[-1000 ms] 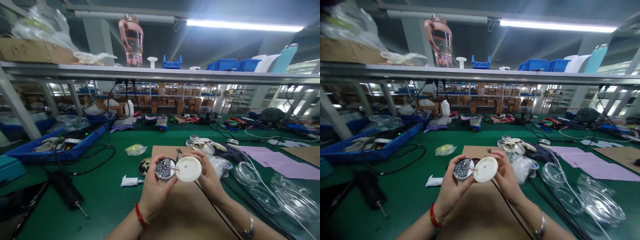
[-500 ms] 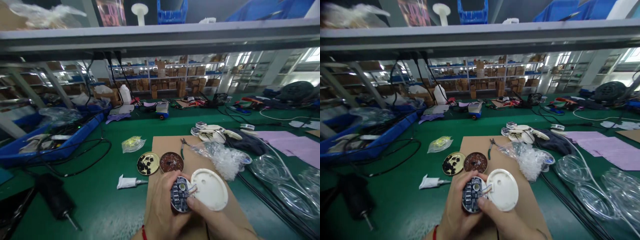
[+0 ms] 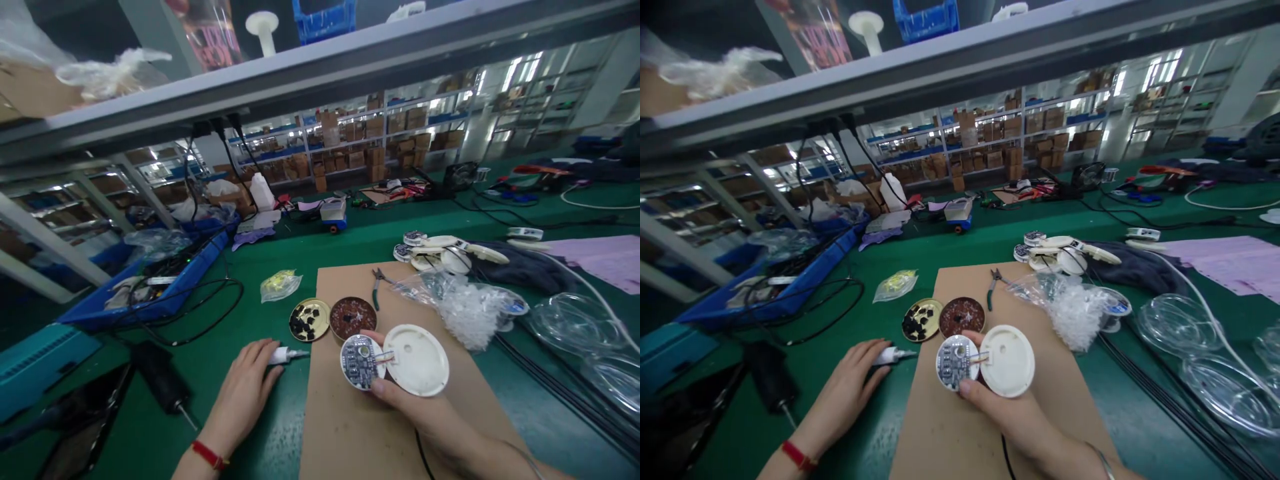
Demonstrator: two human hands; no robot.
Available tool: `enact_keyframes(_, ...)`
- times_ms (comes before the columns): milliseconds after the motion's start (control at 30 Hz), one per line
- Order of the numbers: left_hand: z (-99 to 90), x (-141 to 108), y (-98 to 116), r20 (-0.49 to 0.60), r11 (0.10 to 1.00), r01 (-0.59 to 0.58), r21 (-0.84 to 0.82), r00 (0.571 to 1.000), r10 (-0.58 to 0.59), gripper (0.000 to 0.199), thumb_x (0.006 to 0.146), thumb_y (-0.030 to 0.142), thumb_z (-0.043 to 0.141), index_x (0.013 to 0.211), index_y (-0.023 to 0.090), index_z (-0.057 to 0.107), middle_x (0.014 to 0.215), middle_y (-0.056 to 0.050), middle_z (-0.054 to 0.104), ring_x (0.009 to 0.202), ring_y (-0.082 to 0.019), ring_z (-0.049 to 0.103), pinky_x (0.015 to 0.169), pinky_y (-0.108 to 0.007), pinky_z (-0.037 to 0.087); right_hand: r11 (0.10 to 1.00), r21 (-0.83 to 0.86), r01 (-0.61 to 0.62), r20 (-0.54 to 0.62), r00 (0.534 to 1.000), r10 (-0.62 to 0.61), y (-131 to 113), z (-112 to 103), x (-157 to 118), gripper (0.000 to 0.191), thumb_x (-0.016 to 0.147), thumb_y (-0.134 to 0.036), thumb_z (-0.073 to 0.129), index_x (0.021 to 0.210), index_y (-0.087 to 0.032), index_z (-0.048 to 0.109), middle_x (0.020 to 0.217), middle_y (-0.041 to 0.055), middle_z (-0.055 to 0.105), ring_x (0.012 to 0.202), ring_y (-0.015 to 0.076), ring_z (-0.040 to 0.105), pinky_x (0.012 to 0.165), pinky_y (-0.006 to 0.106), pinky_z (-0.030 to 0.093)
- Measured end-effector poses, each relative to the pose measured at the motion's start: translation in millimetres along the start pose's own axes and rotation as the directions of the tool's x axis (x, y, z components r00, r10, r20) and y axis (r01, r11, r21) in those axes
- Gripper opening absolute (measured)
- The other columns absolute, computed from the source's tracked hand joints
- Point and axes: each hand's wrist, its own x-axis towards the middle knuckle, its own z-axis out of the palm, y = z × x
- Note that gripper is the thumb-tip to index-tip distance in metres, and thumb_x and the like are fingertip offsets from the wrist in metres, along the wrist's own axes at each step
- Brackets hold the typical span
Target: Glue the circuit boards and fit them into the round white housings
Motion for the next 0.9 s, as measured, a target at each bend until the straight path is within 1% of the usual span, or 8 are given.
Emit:
enact_keyframes(133,3.2,-6,2,-0.007,0.994,0.035,-0.106,0.999,-0.036,0.029,0.092,0.042,0.043,0.108,0.022,0.056,0.108,-0.008,0.062,0.101,-0.025,0.058,0.088,-0.043,0.047,0.996,-0.087,-0.032,0.135,0.99,0.043,6,1,0,0.06,0.07,-0.044,0.073,0.124,-0.024,0.057,0.114,0.0082,0.066,0.11,0.0265,0.059,0.103,0.044,0.041)
enact_keyframes(233,-4.4,-2,10,-0.082,0.972,0.119,-0.205,0.987,-0.138,0.034,0.089,0.049,0.043,0.107,0.02,0.05,0.093,-0.006,0.062,0.08,-0.023,0.061,0.07,-0.036,0.05,0.938,-0.346,-0.004,0.159,0.985,0.062,-1,-2,1,0.061,0.065,-0.038,0.078,0.12,-0.021,0.059,0.11,0.0086,0.067,0.099,0.0264,0.063,0.091,0.041,0.05)
enact_keyframes(333,-15.0,9,27,-0.173,0.932,0.115,-0.343,0.968,-0.184,0.039,0.088,0.051,0.044,0.11,0.019,0.048,0.087,-0.004,0.062,0.073,-0.02,0.06,0.063,-0.031,0.048,0.721,-0.688,0.084,0.164,0.985,0.043,-26,-19,3,0.047,0.053,-0.033,0.086,0.094,-0.02,0.069,0.088,0.0045,0.07,0.074,0.0227,0.064,0.064,0.03,0.052)
enact_keyframes(433,-22.7,24,53,-0.234,0.862,0.039,-0.505,0.956,-0.18,0.038,0.089,0.049,0.044,0.11,0.018,0.051,0.083,-0.002,0.061,0.067,-0.016,0.056,0.059,-0.027,0.045,0.518,-0.85,0.097,0.22,0.958,0.182,-56,-49,9,0.033,0.049,-0.028,0.088,0.075,-0.018,0.07,0.065,-0.0007,0.067,0.054,0.0165,0.058,0.044,0.023,0.039)
enact_keyframes(533,-19.3,36,81,-0.291,0.772,-0.064,-0.632,0.943,-0.16,0.034,0.091,0.045,0.044,0.105,0.016,0.054,0.081,-0.002,0.061,0.067,-0.015,0.057,0.061,-0.025,0.047,0.454,-0.888,0.07,0.163,0.972,0.168,-76,-74,25,0.019,0.071,-0.028,0.076,0.085,-0.017,0.07,0.073,0.0007,0.071,0.063,0.0168,0.064,0.052,0.022,0.046)
enact_keyframes(633,-3.8,39,100,-0.355,0.754,-0.118,-0.647,0.921,-0.161,0.03,0.092,0.042,0.043,0.105,0.016,0.05,0.085,-0.003,0.063,0.07,-0.015,0.059,0.063,-0.025,0.049,0.374,-0.926,0.039,0.061,0.997,0.049,-75,-75,55,0.021,0.092,-0.025,0.049,0.095,-0.014,0.067,0.092,0.0066,0.072,0.084,0.0185,0.067,0.073,0.027,0.051)
enact_keyframes(767,16.9,28,105,-0.413,0.799,-0.159,-0.58,0.903,-0.12,0.028,0.089,0.038,0.049,0.107,0.016,0.048,0.087,-0.005,0.065,0.066,-0.015,0.061,0.06,-0.026,0.048,0.179,-0.978,-0.104,-0.104,0.994,0.011,-53,-56,106,0.021,0.093,-0.027,0.052,0.095,-0.011,0.066,0.099,0.011,0.068,0.094,0.0215,0.064,0.087,0.039,0.048)
enact_keyframes(900,21.1,19,94,-0.451,0.831,-0.226,-0.509,0.892,-0.034,0.026,0.087,0.034,0.051,0.107,0.018,0.05,0.085,-0.004,0.066,0.069,-0.017,0.064,0.062,-0.028,0.049,0.035,-0.973,-0.23,-0.228,0.972,0.053,-35,-39,143,0.027,0.09,-0.033,0.061,0.105,-0.011,0.061,0.11,0.01,0.063,0.1,0.0227,0.061,0.09,0.044,0.049)
